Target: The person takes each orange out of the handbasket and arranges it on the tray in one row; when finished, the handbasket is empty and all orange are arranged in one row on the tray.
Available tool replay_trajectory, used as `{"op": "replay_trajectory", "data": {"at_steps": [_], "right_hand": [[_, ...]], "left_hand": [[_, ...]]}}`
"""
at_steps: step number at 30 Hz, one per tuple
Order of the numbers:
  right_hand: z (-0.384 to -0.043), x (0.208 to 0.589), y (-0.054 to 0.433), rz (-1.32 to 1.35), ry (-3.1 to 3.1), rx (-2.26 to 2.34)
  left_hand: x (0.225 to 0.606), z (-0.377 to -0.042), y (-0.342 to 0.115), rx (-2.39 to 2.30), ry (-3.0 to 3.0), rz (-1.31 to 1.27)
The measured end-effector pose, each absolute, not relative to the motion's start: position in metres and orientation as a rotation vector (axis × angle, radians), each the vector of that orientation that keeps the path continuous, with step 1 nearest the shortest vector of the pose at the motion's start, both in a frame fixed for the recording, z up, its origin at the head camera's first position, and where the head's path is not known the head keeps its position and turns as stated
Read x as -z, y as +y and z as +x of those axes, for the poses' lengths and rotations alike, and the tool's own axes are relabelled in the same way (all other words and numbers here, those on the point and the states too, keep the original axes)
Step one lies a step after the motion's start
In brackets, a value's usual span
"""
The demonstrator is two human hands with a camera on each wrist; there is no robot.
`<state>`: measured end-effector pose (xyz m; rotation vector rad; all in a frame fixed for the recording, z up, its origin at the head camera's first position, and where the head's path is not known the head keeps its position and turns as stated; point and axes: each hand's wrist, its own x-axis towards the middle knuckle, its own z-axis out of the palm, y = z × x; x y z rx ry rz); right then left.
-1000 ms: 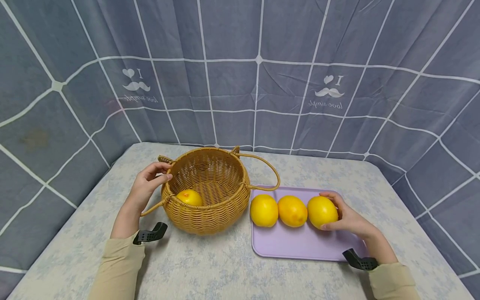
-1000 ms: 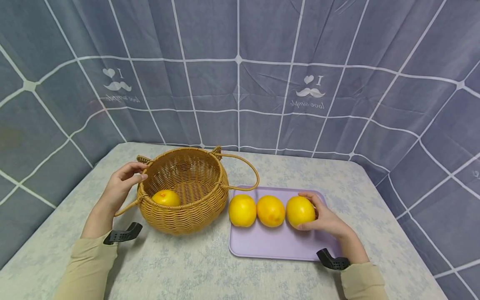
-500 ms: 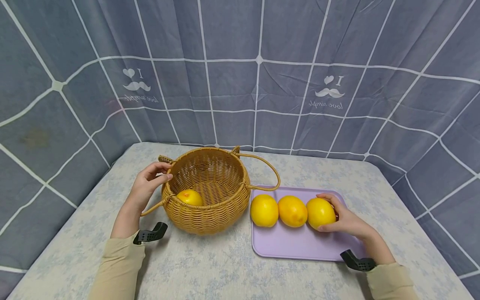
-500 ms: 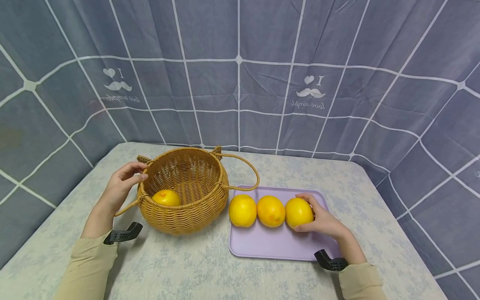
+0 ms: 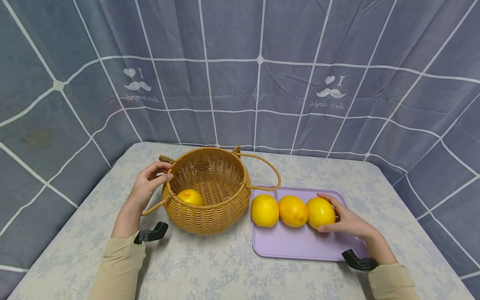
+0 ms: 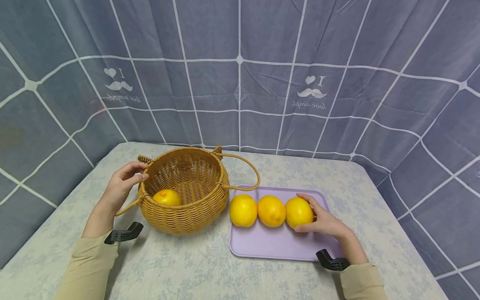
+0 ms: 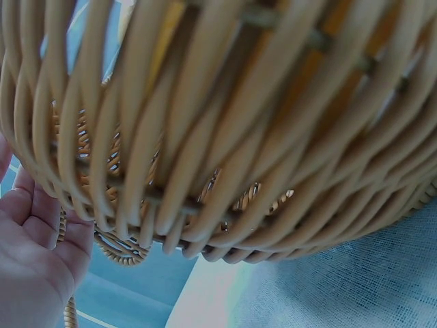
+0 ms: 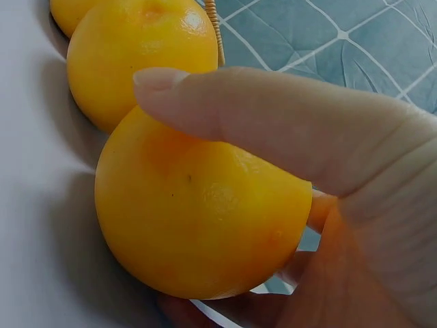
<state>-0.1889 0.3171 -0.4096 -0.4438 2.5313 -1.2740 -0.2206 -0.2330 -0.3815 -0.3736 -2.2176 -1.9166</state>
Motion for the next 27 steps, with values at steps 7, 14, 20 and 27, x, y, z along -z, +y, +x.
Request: {"op": "replay_trajectory", "data": {"at_steps": [7, 14, 20, 27], "right_hand": [[-0.1890, 0.4104, 0.3191, -0.467, 2.546, 1.267], [-0.1896, 0.4100, 0.3202, -0.462, 2.538, 1.282], [-0.1898, 0.4101, 0.3205, -0.445, 2.534, 1.279], [-0.1900, 0.4112, 0.3212, -0.430, 2.545, 1.267]], "left_hand": [[0.3798, -0.2203, -0.2325, 1.932, -2.212, -0.374], [0.3799, -0.2203, -0.2324, 1.935, -2.207, -0.376], [0.3819, -0.2210, -0.2329, 1.934, -2.208, -0.380], [0.3820, -0.2209, -0.2334, 1.936, -2.209, -0.379]]}}
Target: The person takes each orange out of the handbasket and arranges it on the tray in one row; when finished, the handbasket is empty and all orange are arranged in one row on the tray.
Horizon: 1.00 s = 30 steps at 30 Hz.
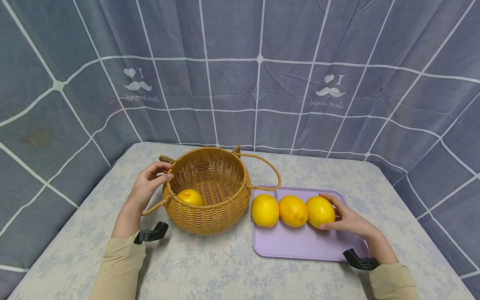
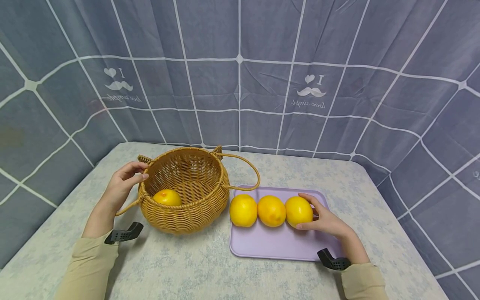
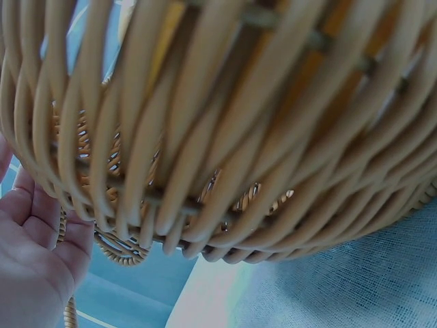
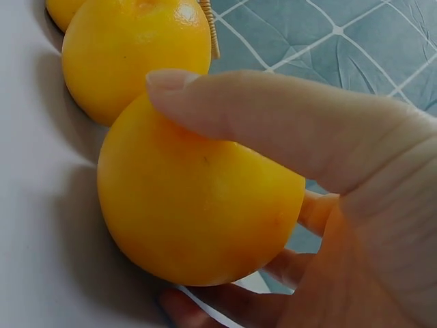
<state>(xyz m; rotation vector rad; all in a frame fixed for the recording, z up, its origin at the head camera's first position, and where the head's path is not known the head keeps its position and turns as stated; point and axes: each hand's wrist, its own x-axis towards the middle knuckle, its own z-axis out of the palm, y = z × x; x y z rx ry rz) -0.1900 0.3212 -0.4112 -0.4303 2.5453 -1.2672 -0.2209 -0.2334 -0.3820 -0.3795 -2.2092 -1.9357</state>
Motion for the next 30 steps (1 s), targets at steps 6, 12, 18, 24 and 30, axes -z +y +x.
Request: {"op": "replay_trajectory", "data": {"at_steps": [6, 12, 18, 24, 30], "right_hand": [[-0.1897, 0.4113, 0.3220, -0.418, 2.550, 1.256], [-0.1900, 0.4122, 0.3229, -0.416, 2.547, 1.261], [-0.1922, 0.4142, 0.3227, -0.438, 2.545, 1.274], [-0.1933, 0.4143, 0.3230, -0.434, 2.534, 1.287], [-0.1913, 0.4090, 0.3259, -0.443, 2.540, 1.257]], "left_hand": [[0.3820, -0.2211, -0.2329, 1.944, -2.196, -0.386], [0.3818, -0.2212, -0.2330, 1.935, -2.204, -0.380], [0.3815, -0.2213, -0.2330, 1.925, -2.214, -0.368], [0.3828, -0.2220, -0.2337, 1.935, -2.198, -0.377], [0.3828, -0.2218, -0.2332, 1.929, -2.203, -0.385]]}}
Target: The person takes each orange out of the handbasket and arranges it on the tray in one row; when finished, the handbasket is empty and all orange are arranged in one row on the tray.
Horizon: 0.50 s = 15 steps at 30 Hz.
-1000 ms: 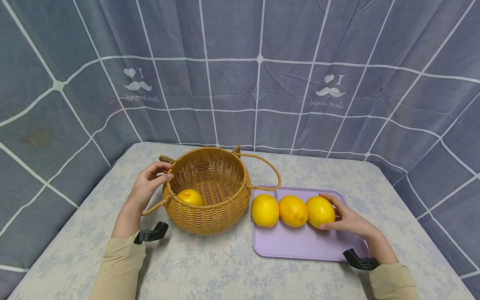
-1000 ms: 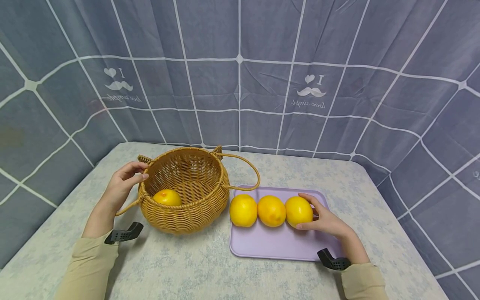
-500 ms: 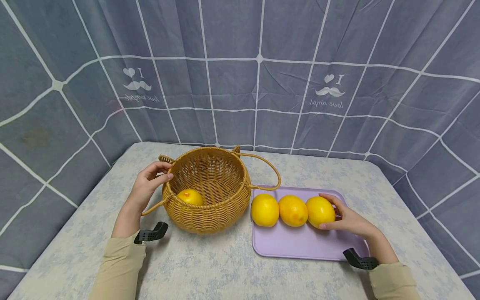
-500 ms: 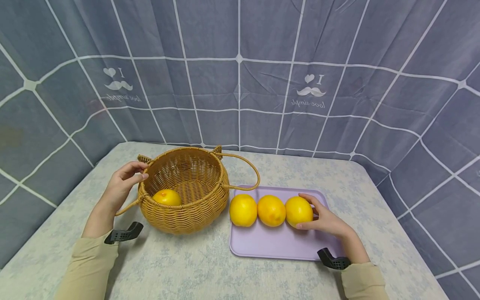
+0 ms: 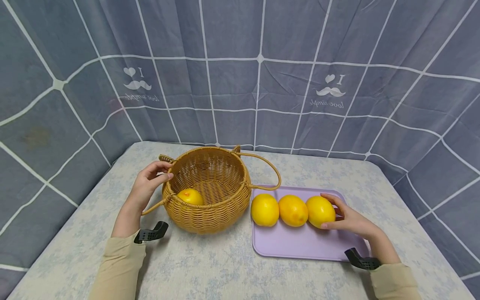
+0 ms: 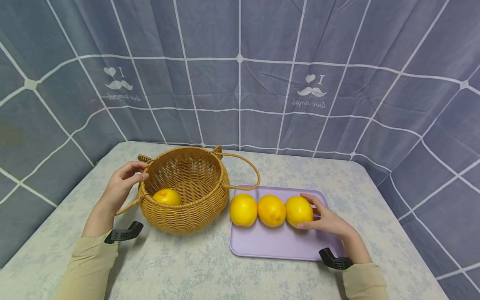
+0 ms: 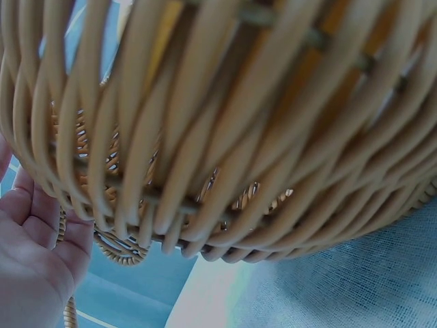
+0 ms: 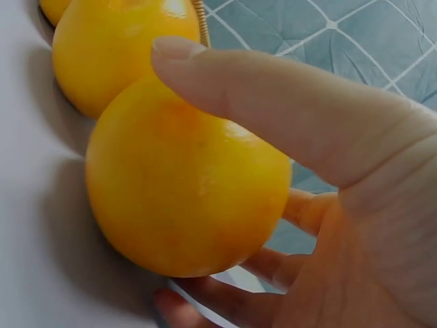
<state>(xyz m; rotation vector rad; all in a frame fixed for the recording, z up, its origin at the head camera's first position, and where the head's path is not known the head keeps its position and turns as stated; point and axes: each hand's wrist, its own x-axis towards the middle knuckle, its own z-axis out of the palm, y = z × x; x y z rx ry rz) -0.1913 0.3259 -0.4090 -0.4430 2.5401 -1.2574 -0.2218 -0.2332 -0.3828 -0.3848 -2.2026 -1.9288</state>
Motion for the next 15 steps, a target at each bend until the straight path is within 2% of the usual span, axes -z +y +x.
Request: {"op": "replay_trajectory", "data": {"at_steps": [15], "right_hand": [[-0.199, 0.365, 0.329, -0.653, 2.514, 1.439]], "left_hand": [[0.379, -0.219, -0.231, 1.920, -2.216, -0.364]]}}
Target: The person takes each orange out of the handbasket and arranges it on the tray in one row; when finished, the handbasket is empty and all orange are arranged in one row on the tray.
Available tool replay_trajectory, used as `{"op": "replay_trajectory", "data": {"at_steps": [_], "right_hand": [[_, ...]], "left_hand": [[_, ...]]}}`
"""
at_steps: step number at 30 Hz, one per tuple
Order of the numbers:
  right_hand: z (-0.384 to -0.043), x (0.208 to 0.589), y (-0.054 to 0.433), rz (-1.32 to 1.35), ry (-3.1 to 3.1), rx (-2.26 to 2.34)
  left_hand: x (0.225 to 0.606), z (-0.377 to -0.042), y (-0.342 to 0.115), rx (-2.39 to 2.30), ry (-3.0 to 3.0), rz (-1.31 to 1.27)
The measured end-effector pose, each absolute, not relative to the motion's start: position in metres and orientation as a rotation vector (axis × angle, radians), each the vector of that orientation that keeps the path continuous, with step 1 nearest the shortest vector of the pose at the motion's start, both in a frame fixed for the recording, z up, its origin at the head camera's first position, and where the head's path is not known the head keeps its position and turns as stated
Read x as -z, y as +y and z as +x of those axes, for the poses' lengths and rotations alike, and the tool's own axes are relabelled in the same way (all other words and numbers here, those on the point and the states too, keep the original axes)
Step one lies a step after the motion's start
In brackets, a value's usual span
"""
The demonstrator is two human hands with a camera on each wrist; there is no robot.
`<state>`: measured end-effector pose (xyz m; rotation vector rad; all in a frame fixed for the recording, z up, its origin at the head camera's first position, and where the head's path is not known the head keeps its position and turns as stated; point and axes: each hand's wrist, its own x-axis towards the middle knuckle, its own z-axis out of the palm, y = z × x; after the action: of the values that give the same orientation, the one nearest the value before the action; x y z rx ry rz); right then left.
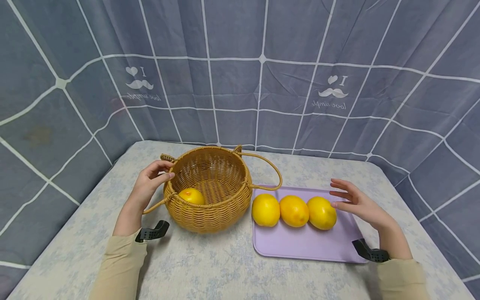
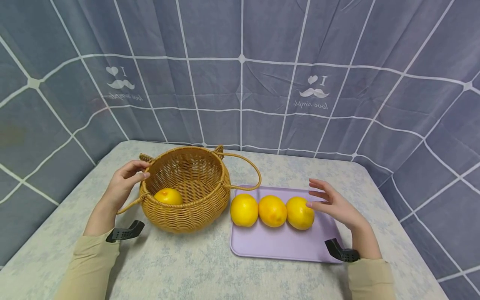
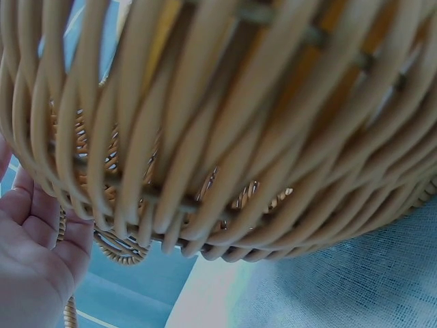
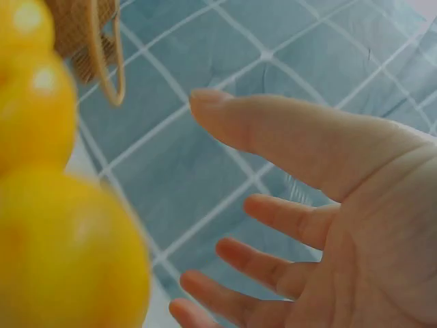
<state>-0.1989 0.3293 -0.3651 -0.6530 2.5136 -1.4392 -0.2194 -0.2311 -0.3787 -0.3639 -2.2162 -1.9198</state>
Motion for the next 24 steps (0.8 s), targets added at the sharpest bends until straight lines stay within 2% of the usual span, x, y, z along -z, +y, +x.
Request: {"op": "replay_trajectory", "data": {"at_steps": [14, 24], "right_hand": [[-0.238, 0.301, 0.257, -0.872, 2.334, 1.504], [-0.263, 0.272, 0.188, -1.000, 2.160, 1.517]], "left_hand": [[0.382, -0.221, -0.233, 1.925, -2.217, -0.370], [0.380, -0.220, -0.232, 2.003, -2.142, -0.379]]}}
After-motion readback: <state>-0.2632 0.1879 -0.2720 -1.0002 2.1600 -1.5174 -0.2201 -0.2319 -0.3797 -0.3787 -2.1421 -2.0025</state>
